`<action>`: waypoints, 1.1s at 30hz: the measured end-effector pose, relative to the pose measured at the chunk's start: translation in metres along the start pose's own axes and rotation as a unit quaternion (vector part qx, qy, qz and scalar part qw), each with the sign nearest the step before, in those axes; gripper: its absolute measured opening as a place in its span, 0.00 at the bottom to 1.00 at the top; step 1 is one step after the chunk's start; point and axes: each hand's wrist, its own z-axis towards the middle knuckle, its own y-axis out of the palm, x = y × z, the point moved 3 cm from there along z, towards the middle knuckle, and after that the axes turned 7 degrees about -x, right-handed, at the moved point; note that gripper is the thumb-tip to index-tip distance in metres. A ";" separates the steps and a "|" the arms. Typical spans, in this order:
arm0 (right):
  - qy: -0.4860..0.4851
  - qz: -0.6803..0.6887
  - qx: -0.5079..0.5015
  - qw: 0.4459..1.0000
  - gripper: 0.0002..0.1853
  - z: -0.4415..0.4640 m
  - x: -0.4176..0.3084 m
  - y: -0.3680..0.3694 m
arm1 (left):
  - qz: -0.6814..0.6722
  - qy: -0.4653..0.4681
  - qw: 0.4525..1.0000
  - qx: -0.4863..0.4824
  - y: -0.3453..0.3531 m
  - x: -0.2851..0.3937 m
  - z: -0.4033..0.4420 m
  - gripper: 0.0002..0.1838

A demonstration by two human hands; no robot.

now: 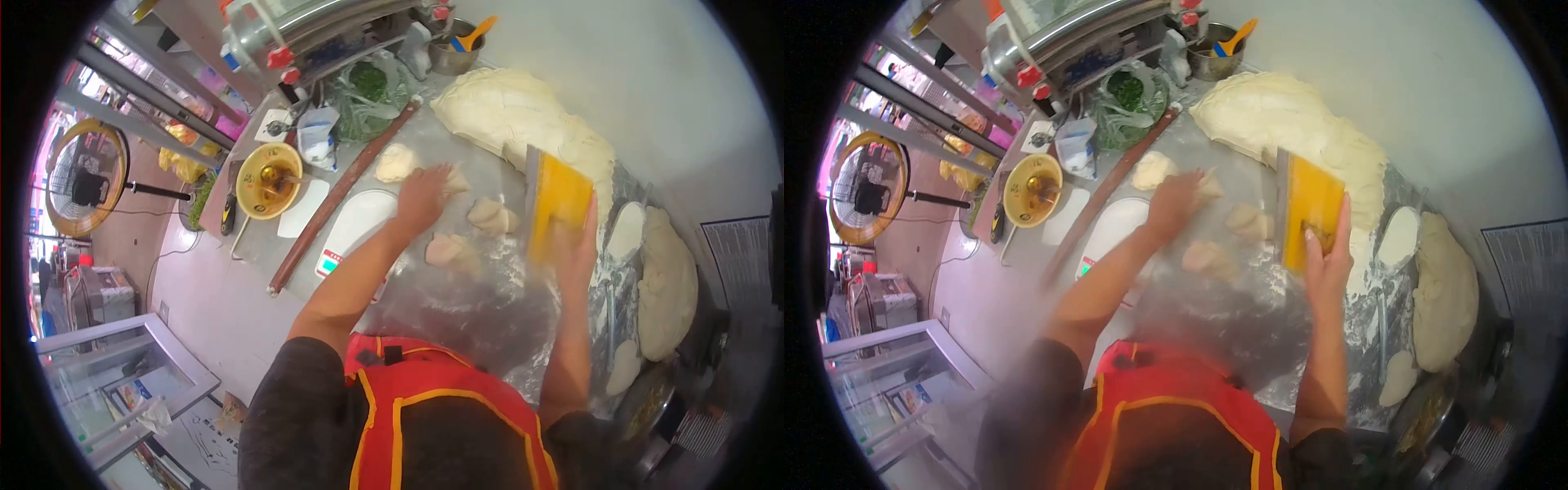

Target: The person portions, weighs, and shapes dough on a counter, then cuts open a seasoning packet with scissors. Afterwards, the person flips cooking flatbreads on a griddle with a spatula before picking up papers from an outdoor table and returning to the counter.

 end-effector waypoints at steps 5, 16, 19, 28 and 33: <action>-0.108 -0.093 0.082 0.986 0.34 0.047 0.008 -0.026 | 0.097 -0.046 0.986 -0.124 0.019 0.002 0.007 0.29; -0.114 -0.050 -0.104 0.987 0.38 0.141 0.007 0.100 | -0.102 -0.053 0.993 -0.012 0.002 -0.060 0.140 0.36; -0.120 -0.104 -0.104 0.982 0.39 0.156 0.010 0.133 | -0.091 -0.059 0.994 -0.021 0.012 -0.078 0.165 0.42; -0.112 -0.185 -0.166 0.962 0.39 0.198 0.015 0.178 | -0.084 -0.099 0.990 -0.056 0.015 -0.086 0.185 0.40; -0.046 -0.181 -0.234 0.954 0.44 0.228 0.012 0.209 | -0.038 -0.145 0.989 0.017 0.043 -0.102 0.190 0.28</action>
